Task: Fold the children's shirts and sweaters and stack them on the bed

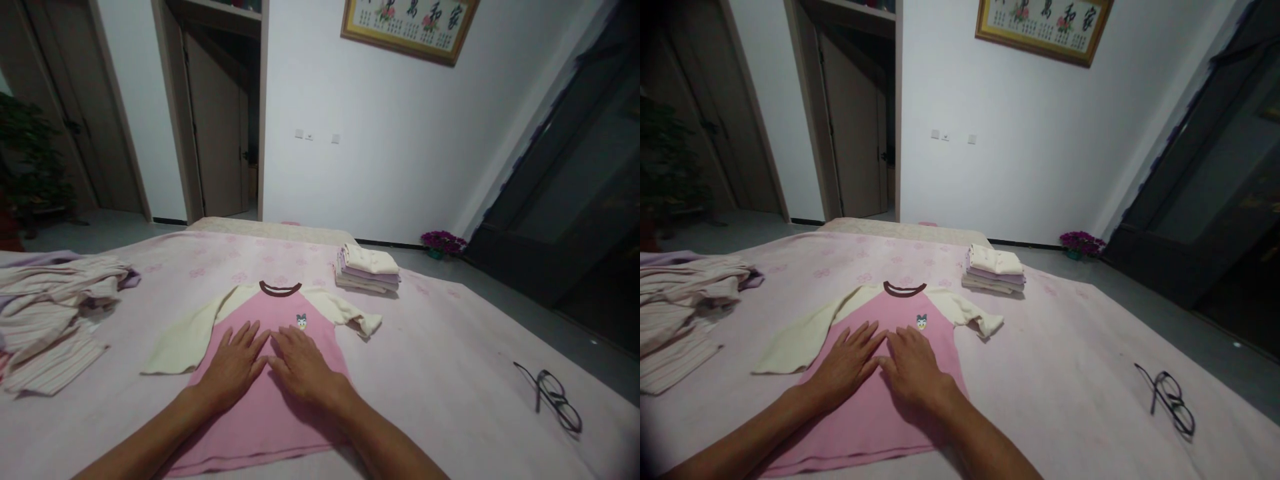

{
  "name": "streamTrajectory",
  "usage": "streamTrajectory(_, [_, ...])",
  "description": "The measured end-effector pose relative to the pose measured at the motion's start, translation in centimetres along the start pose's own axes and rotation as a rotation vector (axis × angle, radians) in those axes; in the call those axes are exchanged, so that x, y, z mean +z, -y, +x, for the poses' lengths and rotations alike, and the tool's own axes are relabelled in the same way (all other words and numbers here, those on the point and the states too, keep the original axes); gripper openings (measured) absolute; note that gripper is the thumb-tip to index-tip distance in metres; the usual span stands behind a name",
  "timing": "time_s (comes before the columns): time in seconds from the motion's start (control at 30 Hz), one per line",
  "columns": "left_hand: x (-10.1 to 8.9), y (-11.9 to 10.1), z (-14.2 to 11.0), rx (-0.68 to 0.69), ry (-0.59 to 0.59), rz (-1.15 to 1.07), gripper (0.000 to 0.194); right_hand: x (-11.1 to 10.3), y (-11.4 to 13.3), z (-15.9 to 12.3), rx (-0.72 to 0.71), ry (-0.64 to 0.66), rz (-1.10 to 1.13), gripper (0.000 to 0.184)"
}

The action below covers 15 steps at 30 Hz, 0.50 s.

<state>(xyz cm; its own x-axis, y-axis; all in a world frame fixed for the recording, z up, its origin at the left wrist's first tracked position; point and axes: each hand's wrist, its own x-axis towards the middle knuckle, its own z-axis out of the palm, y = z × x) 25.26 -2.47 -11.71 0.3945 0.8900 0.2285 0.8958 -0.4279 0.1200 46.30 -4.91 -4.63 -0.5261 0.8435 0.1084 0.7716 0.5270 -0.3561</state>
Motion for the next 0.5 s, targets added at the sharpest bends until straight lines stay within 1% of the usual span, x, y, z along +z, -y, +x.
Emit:
streamTrajectory(0.03, [-0.1,0.1,-0.2,0.008,0.006,-0.001,0.054,0.8,-0.4,0.1,0.022,0.001,-0.028,0.056])
streamTrajectory(0.1, [-0.4,0.4,-0.4,0.017,0.022,-0.003,0.056,1.7,-1.4,0.0,0.062,-0.002,-0.073,0.057])
streamTrajectory(0.2, [-1.0,1.4,-0.5,-0.01,0.032,0.014,0.055,1.9,-2.7,-0.2,0.091,-0.006,-0.103,0.057])
streamTrajectory(0.27, [-1.2,2.7,-0.3,-0.068,0.017,0.056,0.054,1.9,-3.1,-0.3,0.105,-0.019,-0.103,0.056])
streamTrajectory(0.37, [-1.7,6.3,0.2,-0.214,-0.024,0.162,0.05,2.0,-3.2,-0.3,0.115,-0.044,-0.095,0.055])
streamTrajectory(0.43, [-2.4,9.6,0.7,-0.303,-0.044,0.24,0.046,2.2,-3.1,-0.2,0.117,-0.057,-0.096,0.054])
streamTrajectory(0.5, [-3.6,13.0,1.0,-0.346,-0.066,0.318,0.042,2.3,-3.1,-0.2,0.119,-0.065,-0.097,0.053])
